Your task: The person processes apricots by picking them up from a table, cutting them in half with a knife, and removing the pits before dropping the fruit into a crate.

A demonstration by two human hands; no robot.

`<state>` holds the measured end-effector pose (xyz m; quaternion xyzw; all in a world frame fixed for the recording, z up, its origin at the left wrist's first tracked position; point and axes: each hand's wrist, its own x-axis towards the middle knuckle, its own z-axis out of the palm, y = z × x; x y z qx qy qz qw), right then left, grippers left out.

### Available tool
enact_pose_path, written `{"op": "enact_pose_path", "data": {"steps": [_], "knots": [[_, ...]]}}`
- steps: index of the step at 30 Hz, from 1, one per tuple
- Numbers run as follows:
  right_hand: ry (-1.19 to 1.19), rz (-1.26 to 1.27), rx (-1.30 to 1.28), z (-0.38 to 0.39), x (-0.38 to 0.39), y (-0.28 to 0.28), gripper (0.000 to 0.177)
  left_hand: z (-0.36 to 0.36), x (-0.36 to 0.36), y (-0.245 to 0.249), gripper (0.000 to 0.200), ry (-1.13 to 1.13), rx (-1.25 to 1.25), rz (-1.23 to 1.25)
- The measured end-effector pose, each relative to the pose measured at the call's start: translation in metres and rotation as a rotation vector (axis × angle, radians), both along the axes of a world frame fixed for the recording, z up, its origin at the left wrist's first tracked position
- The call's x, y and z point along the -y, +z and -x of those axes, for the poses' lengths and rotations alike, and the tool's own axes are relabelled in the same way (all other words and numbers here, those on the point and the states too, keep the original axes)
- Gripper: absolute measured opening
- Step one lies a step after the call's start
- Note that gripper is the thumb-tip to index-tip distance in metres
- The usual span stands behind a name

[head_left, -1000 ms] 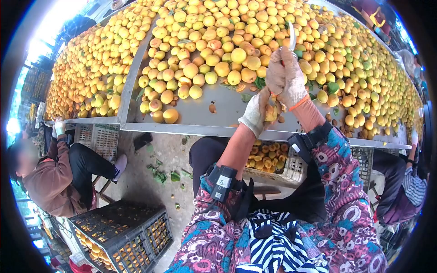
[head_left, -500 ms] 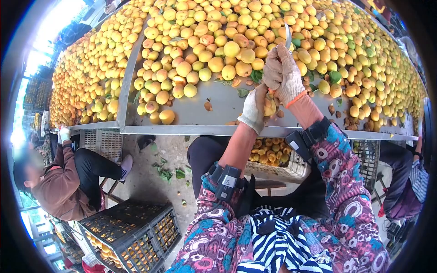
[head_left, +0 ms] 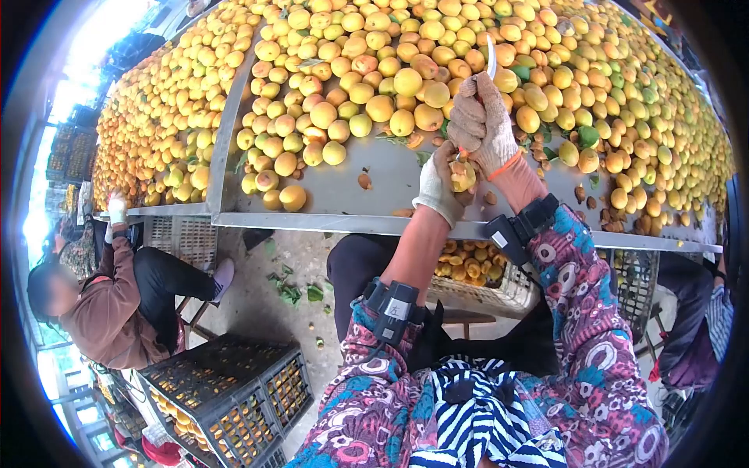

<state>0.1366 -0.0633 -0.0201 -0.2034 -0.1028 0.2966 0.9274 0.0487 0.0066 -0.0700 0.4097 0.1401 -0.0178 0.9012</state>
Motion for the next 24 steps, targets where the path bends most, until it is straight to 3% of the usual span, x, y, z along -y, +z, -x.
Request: {"op": "enact_pose_path", "data": {"steps": [1, 2, 4, 6, 8, 11, 12, 16, 19, 21, 22, 24], "knots": [[0.016, -0.024, 0.015, 0.0, -0.002, 0.001, 0.036, -0.002, 0.0, -0.008, 0.019, 0.037, 0.008, -0.118], [0.03, -0.047, 0.028, 0.001, -0.002, 0.002, 0.037, -0.006, 0.004, -0.044, 0.021, 0.082, 0.093, -0.424], [0.018, -0.046, 0.06, 0.008, -0.005, 0.012, 0.033, -0.007, 0.0, -0.031, 0.024, 0.086, 0.028, -0.389], [0.027, 0.253, 0.155, 0.016, -0.002, 0.027, 0.028, -0.005, -0.002, -0.003, 0.026, 0.009, -0.26, 0.307], [0.008, 0.431, 0.232, 0.025, -0.003, 0.033, 0.02, 0.001, 0.0, 0.013, 0.028, 0.063, -0.367, 0.28], [-0.172, 0.792, 0.707, 0.046, -0.014, 0.044, 0.021, 0.0, 0.004, 0.011, 0.03, 0.169, -0.387, 0.388], [-0.101, 0.697, 0.778, 0.044, -0.016, 0.041, 0.022, 0.0, 0.006, 0.015, 0.03, 0.205, -0.364, 0.441], [-0.064, 0.803, 1.088, 0.05, -0.008, 0.047, 0.023, 0.001, 0.009, 0.013, 0.032, 0.253, -0.242, 0.491], [-0.201, 0.551, 0.375, 0.047, 0.004, 0.032, 0.024, -0.004, 0.0, 0.005, 0.029, 0.265, -0.249, 0.359], [-0.333, 0.557, 0.212, 0.047, 0.024, 0.026, 0.024, -0.007, -0.008, 0.0, 0.029, 0.264, -0.293, 0.242], [-0.43, 0.647, 0.289, 0.046, 0.037, 0.026, 0.024, 0.003, -0.015, 0.02, 0.029, 0.037, -0.289, 0.149], [-0.511, 0.803, 0.366, 0.041, 0.059, 0.029, 0.023, 0.003, -0.004, 0.04, 0.032, 0.185, -0.237, 0.164]]}}
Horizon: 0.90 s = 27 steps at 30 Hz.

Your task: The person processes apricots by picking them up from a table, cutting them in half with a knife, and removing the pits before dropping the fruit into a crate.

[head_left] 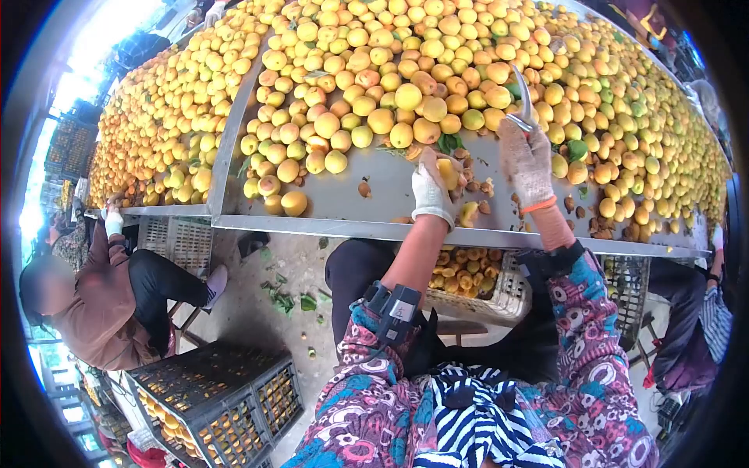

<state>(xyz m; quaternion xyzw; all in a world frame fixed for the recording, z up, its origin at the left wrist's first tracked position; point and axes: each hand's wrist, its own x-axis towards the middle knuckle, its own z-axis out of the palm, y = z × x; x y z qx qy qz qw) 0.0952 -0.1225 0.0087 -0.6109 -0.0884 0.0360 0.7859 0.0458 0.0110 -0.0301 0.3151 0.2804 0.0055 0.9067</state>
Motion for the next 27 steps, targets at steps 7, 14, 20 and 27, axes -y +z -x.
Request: {"op": "enact_pose_path", "data": {"steps": [7, 14, 20, 27], "knots": [[-0.104, 0.149, -0.26, 0.026, 0.063, 0.015, 0.017, 0.005, 0.008, 0.002, 0.044, 0.056, 0.382, -0.133], [-0.235, 0.051, -0.442, 0.053, 0.114, -0.015, 0.019, 0.07, 0.035, 0.022, 0.027, -0.443, 0.688, -0.597], [-0.24, 0.066, -0.4, 0.057, 0.111, -0.015, 0.021, 0.06, 0.038, 0.017, 0.019, -0.247, 0.701, -1.293], [-0.181, -0.017, -0.424, 0.056, 0.117, -0.014, 0.02, -0.037, -0.051, 0.004, 0.033, -0.121, -0.044, -1.92]]}}
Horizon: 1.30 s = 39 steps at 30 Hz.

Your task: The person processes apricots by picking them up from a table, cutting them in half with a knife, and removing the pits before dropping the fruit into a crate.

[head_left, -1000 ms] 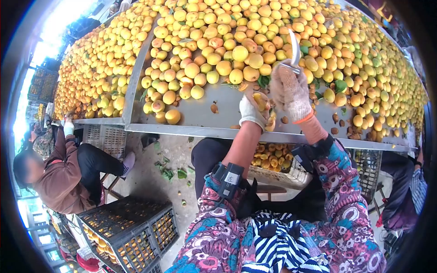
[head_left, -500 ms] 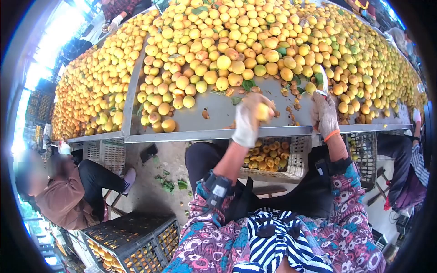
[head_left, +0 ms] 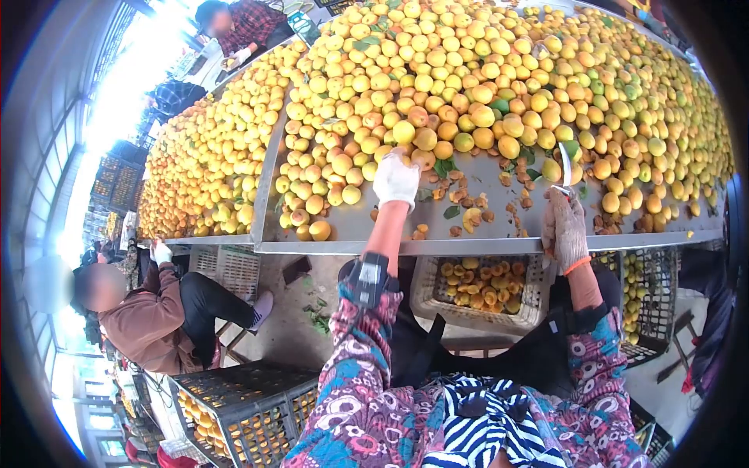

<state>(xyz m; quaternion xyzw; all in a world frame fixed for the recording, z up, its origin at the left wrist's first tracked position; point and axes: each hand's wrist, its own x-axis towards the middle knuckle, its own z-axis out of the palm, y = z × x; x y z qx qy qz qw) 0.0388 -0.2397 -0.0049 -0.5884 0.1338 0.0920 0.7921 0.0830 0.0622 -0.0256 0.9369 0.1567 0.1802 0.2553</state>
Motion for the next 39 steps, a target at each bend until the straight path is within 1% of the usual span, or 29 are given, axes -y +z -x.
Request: {"op": "enact_pose_path", "data": {"steps": [1, 2, 4, 5, 8, 9, 11, 12, 13, 16, 17, 20, 21, 24, 25, 27, 30, 31, 32, 33, 36, 39], "knots": [[0.002, 0.029, 0.03, 0.001, 0.0, 0.001, 0.021, -0.009, -0.001, -0.001, 0.037, -0.016, -0.045, -0.117], [0.004, 0.058, 0.06, 0.002, 0.0, 0.002, 0.021, -0.017, 0.001, -0.004, 0.035, -0.016, -0.076, -0.139], [0.029, 0.036, 0.027, 0.003, 0.001, 0.002, 0.023, -0.027, 0.013, -0.004, 0.033, -0.018, -0.146, -0.182], [0.04, 0.033, 0.031, 0.003, 0.002, -0.002, 0.023, -0.033, 0.009, -0.015, 0.041, -0.068, -0.112, -0.151], [0.095, 0.017, 0.045, 0.002, 0.002, -0.006, 0.024, -0.013, 0.03, -0.002, 0.04, -0.125, -0.184, -0.171], [0.107, 0.017, 0.052, 0.001, 0.004, -0.006, 0.025, -0.005, 0.029, -0.019, 0.042, -0.17, -0.09, -0.162], [0.114, 0.018, 0.09, 0.001, 0.006, -0.01, 0.025, 0.003, 0.024, -0.038, 0.049, -0.237, -0.14, 0.141], [0.12, 0.021, 0.111, 0.002, 0.006, -0.011, 0.025, 0.009, 0.025, -0.037, 0.053, -0.266, -0.162, 0.295], [0.102, 0.007, 0.123, 0.003, 0.006, -0.009, 0.025, 0.015, 0.025, -0.032, 0.058, -0.293, -0.222, 0.281], [0.058, -0.011, 0.147, 0.008, 0.004, -0.007, 0.024, 0.026, 0.024, -0.032, 0.059, -0.416, 0.046, 0.497], [0.053, -0.003, 0.151, 0.007, 0.005, -0.01, 0.023, 0.029, 0.025, -0.031, 0.058, -0.458, 0.182, 0.503], [0.084, 0.091, 0.114, 0.016, 0.001, -0.007, 0.022, 0.039, 0.041, -0.007, 0.058, -0.493, 0.396, 0.981], [0.103, 0.134, 0.101, 0.018, -0.003, -0.004, 0.022, 0.041, 0.041, -0.005, 0.061, -0.514, 0.401, 1.008], [0.289, 0.158, 0.204, 0.028, -0.019, 0.007, 0.021, 0.053, 0.046, 0.006, 0.064, -0.515, 0.352, 1.403], [0.322, 0.15, 0.207, 0.036, -0.027, 0.023, 0.019, 0.057, 0.046, 0.012, 0.063, -0.547, 0.328, 1.508], [0.353, 0.195, 0.248, 0.042, -0.043, 0.034, 0.018, 0.064, 0.041, 0.021, 0.063, -0.616, 0.278, 1.715], [0.406, 0.309, 0.347, 0.045, -0.059, 0.049, 0.016, 0.061, 0.037, 0.015, 0.061, -0.697, 0.38, 1.532], [0.412, 0.361, 0.403, 0.044, -0.064, 0.046, 0.016, 0.062, 0.036, 0.015, 0.06, -0.71, 0.395, 1.535], [0.417, 0.414, 0.46, 0.043, -0.067, 0.045, 0.016, 0.063, 0.035, 0.015, 0.06, -0.725, 0.41, 1.538], [0.437, 0.472, 0.44, 0.044, -0.07, 0.052, 0.015, 0.063, 0.036, 0.015, 0.06, -0.742, 0.426, 1.543], [0.456, 0.551, 0.49, 0.048, -0.077, 0.056, 0.014, 0.069, 0.03, 0.02, 0.056, -0.802, 0.389, 1.743], [0.464, 0.636, 0.52, 0.052, -0.082, 0.063, 0.013, 0.079, 0.022, 0.031, 0.052, -0.719, 0.427, 1.495]]}}
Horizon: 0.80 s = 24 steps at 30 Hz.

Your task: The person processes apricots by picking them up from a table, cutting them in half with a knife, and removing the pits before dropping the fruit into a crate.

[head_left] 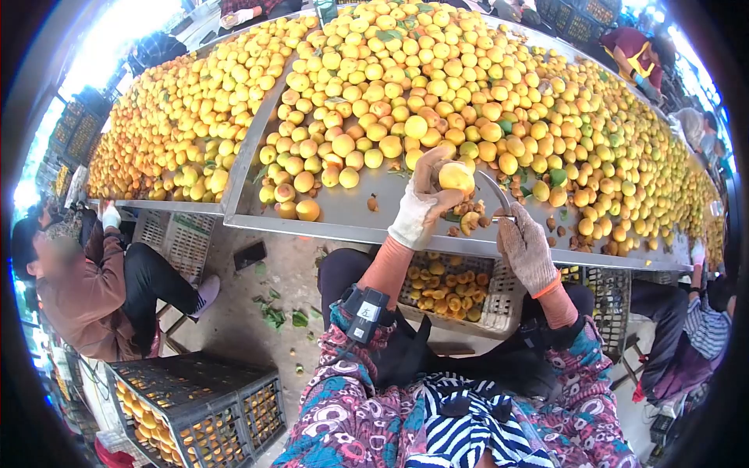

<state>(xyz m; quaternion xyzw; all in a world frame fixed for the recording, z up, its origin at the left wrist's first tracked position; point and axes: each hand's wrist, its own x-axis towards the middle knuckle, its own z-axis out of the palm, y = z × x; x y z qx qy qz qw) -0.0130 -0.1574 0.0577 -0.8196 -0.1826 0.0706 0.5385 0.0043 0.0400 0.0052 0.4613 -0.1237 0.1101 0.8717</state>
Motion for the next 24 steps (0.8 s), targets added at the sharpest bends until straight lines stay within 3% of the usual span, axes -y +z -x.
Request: {"op": "enact_pose_path", "data": {"steps": [3, 6, 9, 16, 19, 24], "knots": [[0.028, 0.11, 0.142, 0.001, -0.004, 0.003, 0.012, 0.001, -0.015, -0.001, 0.054, -0.031, -0.01, -0.168], [0.066, 0.219, 0.23, 0.002, -0.013, 0.013, 0.012, -0.008, -0.017, -0.016, 0.057, 0.249, 0.176, -0.479], [0.118, 0.318, 0.284, 0.002, -0.022, 0.027, 0.013, -0.005, -0.017, -0.014, 0.056, 0.125, 0.082, -0.276], [0.146, 0.538, 0.306, 0.001, -0.031, 0.045, 0.014, -0.004, -0.023, -0.004, 0.055, 0.276, 0.087, -0.637], [0.151, 0.467, 0.32, -0.002, -0.03, 0.044, 0.015, -0.002, -0.023, 0.002, 0.053, 0.324, 0.106, -0.759], [0.177, 0.559, 0.293, -0.007, -0.027, 0.043, 0.016, -0.003, -0.023, -0.001, 0.051, 0.334, 0.121, -0.867]]}}
